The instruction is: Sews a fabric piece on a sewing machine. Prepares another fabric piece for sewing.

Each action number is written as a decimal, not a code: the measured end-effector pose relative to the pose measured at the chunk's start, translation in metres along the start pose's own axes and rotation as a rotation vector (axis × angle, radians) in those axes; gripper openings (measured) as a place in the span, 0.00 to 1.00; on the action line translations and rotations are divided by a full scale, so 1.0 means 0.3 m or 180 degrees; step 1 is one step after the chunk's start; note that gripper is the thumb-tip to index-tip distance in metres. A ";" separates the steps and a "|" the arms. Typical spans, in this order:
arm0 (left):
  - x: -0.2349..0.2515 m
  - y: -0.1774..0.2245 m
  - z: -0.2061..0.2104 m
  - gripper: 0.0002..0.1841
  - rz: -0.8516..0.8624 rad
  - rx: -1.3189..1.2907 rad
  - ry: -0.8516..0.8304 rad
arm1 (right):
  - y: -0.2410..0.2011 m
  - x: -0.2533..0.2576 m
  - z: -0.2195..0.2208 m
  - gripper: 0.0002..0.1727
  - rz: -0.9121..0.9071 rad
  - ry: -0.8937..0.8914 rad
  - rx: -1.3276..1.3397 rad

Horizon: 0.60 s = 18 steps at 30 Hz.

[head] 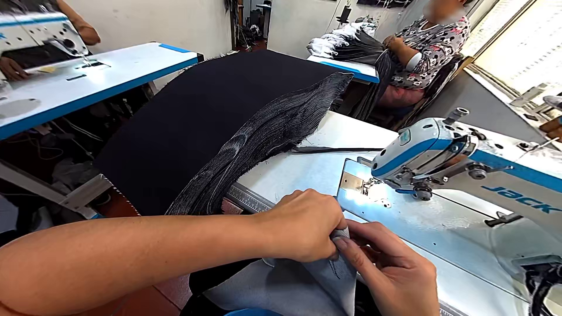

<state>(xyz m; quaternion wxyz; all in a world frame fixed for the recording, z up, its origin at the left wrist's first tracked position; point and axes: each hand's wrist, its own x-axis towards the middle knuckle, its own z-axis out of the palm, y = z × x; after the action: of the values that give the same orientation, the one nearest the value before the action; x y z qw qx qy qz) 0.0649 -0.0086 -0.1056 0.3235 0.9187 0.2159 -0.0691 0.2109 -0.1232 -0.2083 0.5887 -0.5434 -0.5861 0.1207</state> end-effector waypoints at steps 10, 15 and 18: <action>0.005 0.022 -0.026 0.08 -0.0135 0.0011 -0.0219 | 0.005 0.000 0.002 0.13 -0.0219 0.0093 -0.0371; -0.006 0.036 -0.042 0.07 0.0048 0.0204 -0.0196 | -0.020 0.004 -0.013 0.12 -0.0073 -0.0009 -0.0056; 0.002 0.010 -0.030 0.06 0.0294 0.0068 -0.0164 | -0.027 0.001 -0.023 0.13 0.0071 -0.0072 0.0142</action>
<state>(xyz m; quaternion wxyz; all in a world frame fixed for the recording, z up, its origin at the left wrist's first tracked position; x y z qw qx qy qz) 0.0666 -0.0049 -0.0971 0.3221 0.9289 0.1641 -0.0800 0.2125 -0.1294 -0.1998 0.5926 -0.5352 -0.5838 0.1466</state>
